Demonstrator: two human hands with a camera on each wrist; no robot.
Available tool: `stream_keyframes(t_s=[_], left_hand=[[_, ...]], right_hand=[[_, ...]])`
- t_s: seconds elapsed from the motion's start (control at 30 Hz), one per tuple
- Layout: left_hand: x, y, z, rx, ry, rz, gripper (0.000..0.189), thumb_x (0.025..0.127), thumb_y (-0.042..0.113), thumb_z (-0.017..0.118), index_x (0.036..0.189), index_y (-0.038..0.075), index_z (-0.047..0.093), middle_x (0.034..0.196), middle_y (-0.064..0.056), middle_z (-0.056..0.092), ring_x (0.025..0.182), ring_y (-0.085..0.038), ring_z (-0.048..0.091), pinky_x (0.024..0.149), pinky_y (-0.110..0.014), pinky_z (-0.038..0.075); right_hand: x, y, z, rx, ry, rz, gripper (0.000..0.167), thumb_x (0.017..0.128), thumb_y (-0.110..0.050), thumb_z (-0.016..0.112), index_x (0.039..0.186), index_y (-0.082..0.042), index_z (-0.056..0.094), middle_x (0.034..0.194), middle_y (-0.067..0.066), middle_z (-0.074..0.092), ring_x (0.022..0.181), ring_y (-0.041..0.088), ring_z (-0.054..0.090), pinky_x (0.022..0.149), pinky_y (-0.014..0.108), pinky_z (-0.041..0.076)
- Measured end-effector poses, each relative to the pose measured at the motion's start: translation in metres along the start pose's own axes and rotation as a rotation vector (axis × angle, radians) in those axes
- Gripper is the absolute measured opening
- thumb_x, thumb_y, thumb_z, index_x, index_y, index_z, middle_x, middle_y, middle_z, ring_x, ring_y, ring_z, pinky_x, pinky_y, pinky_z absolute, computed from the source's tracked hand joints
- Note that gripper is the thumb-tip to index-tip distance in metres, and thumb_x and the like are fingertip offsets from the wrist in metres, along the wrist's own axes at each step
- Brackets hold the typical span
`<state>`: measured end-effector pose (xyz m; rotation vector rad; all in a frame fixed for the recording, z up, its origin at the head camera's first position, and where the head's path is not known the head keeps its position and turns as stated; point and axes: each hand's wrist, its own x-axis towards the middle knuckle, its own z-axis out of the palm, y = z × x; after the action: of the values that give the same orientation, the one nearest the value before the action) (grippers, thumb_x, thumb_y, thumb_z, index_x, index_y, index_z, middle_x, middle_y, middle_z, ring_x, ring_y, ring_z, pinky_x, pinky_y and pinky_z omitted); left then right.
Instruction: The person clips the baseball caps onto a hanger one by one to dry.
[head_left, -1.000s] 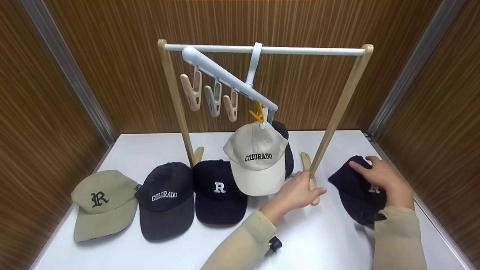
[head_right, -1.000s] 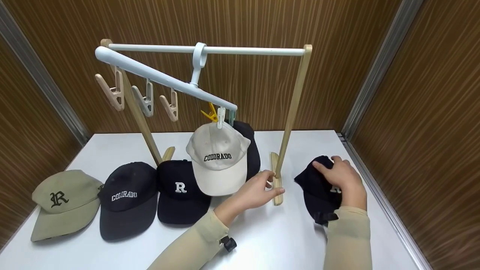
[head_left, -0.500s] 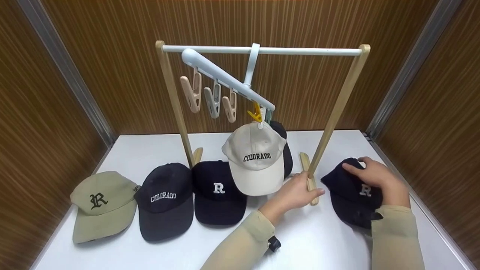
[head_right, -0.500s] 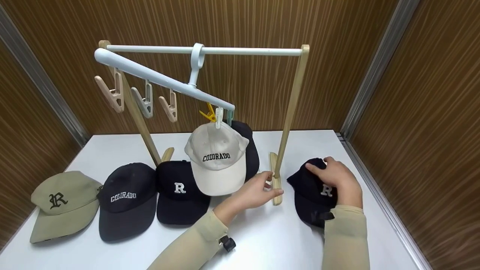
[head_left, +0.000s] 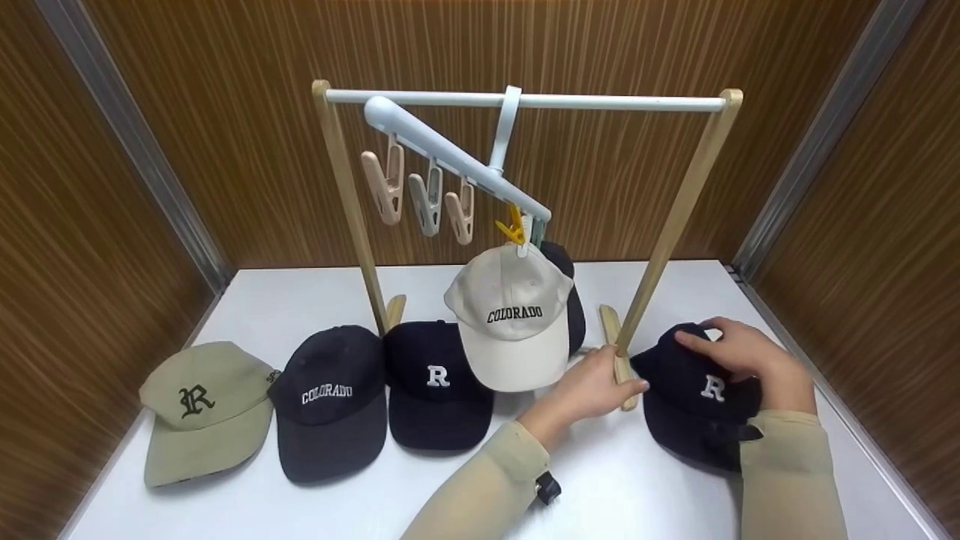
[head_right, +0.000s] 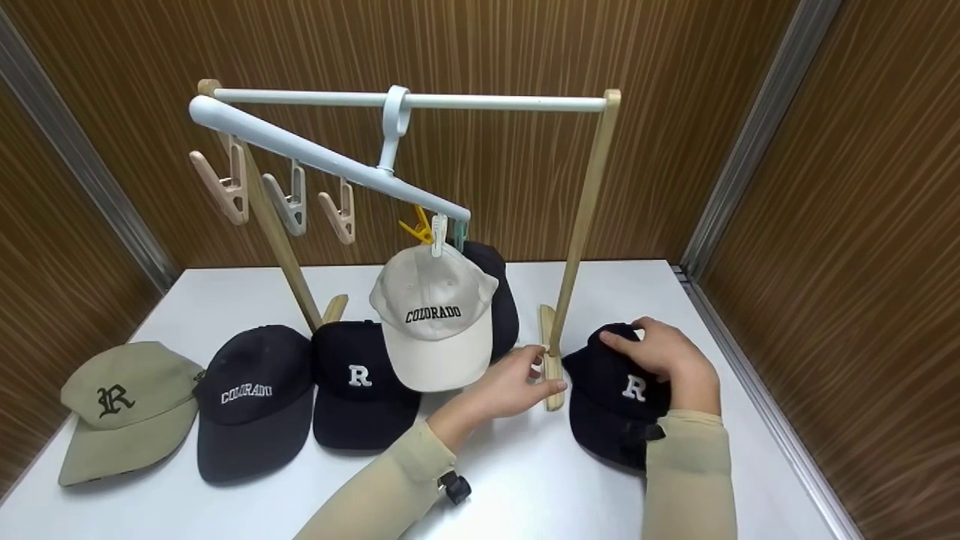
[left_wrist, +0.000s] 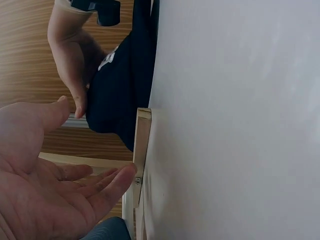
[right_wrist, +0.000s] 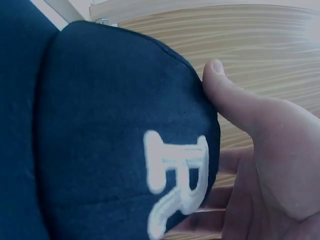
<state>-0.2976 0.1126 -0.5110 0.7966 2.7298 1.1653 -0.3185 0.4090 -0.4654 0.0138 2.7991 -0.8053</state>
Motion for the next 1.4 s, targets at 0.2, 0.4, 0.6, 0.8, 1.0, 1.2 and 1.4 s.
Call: stream_keyframes(t_s=[0.2, 0.4, 0.6, 0.8, 1.0, 1.2, 1.4], left_hand=[[0.000, -0.001, 0.002, 0.012, -0.017, -0.003, 0.068, 0.103, 0.052, 0.077, 0.147, 0.003, 0.061, 0.136, -0.006, 0.072, 0.118, -0.008, 0.067, 0.101, -0.025, 0.053], [0.001, -0.004, 0.005, 0.012, -0.029, -0.001, 0.076, 0.103, 0.051, 0.077, 0.154, 0.000, 0.055, 0.141, -0.008, 0.071, 0.124, -0.010, 0.066, 0.104, -0.025, 0.052], [0.002, -0.006, 0.007, -0.019, -0.030, 0.011, 0.072, 0.104, 0.048, 0.078, 0.153, 0.000, 0.055, 0.139, -0.010, 0.071, 0.120, -0.009, 0.066, 0.104, -0.026, 0.052], [0.001, -0.006, 0.010, -0.017, -0.035, 0.022, 0.073, 0.103, 0.048, 0.079, 0.154, 0.001, 0.055, 0.138, -0.008, 0.071, 0.116, -0.007, 0.064, 0.103, -0.024, 0.052], [0.000, -0.005, 0.011, -0.011, -0.043, 0.022, 0.073, 0.103, 0.048, 0.078, 0.153, 0.001, 0.056, 0.136, -0.006, 0.071, 0.114, -0.007, 0.064, 0.101, -0.024, 0.052], [0.000, -0.003, 0.011, 0.016, -0.048, 0.000, 0.076, 0.103, 0.050, 0.077, 0.156, 0.001, 0.055, 0.147, -0.007, 0.068, 0.128, -0.010, 0.065, 0.106, -0.026, 0.052], [0.000, -0.002, 0.011, 0.032, -0.048, -0.005, 0.074, 0.103, 0.051, 0.077, 0.155, 0.003, 0.057, 0.145, -0.006, 0.069, 0.127, -0.011, 0.066, 0.105, -0.027, 0.053]], right_hand=[[0.001, 0.000, 0.002, 0.025, -0.013, -0.030, 0.104, 0.107, -0.071, 0.060, 0.163, 0.014, 0.033, 0.142, 0.046, 0.052, 0.106, 0.042, 0.069, 0.072, 0.047, 0.067], [0.002, -0.001, 0.003, 0.056, -0.046, -0.038, 0.101, 0.110, -0.069, 0.056, 0.162, 0.015, 0.034, 0.147, 0.048, 0.048, 0.113, 0.046, 0.068, 0.074, 0.049, 0.067], [0.003, -0.001, 0.004, 0.026, -0.044, -0.056, 0.103, 0.110, -0.068, 0.055, 0.158, 0.021, 0.037, 0.142, 0.043, 0.056, 0.108, 0.040, 0.069, 0.077, 0.047, 0.067], [0.006, 0.001, 0.005, -0.009, -0.027, -0.082, 0.096, 0.111, -0.067, 0.053, 0.151, 0.020, 0.047, 0.132, 0.035, 0.065, 0.104, 0.036, 0.069, 0.083, 0.049, 0.064], [0.007, 0.003, 0.005, -0.070, 0.040, -0.130, 0.085, 0.112, -0.065, 0.052, 0.137, 0.016, 0.059, 0.117, 0.026, 0.071, 0.104, 0.037, 0.067, 0.094, 0.057, 0.055], [0.008, 0.003, 0.005, -0.027, 0.071, -0.147, 0.070, 0.112, -0.060, 0.056, 0.124, 0.008, 0.064, 0.100, 0.010, 0.068, 0.091, 0.026, 0.063, 0.082, 0.042, 0.052], [0.007, 0.002, 0.005, -0.004, 0.098, -0.173, 0.068, 0.112, -0.058, 0.058, 0.131, 0.007, 0.065, 0.114, 0.018, 0.072, 0.103, 0.032, 0.065, 0.092, 0.051, 0.052]])
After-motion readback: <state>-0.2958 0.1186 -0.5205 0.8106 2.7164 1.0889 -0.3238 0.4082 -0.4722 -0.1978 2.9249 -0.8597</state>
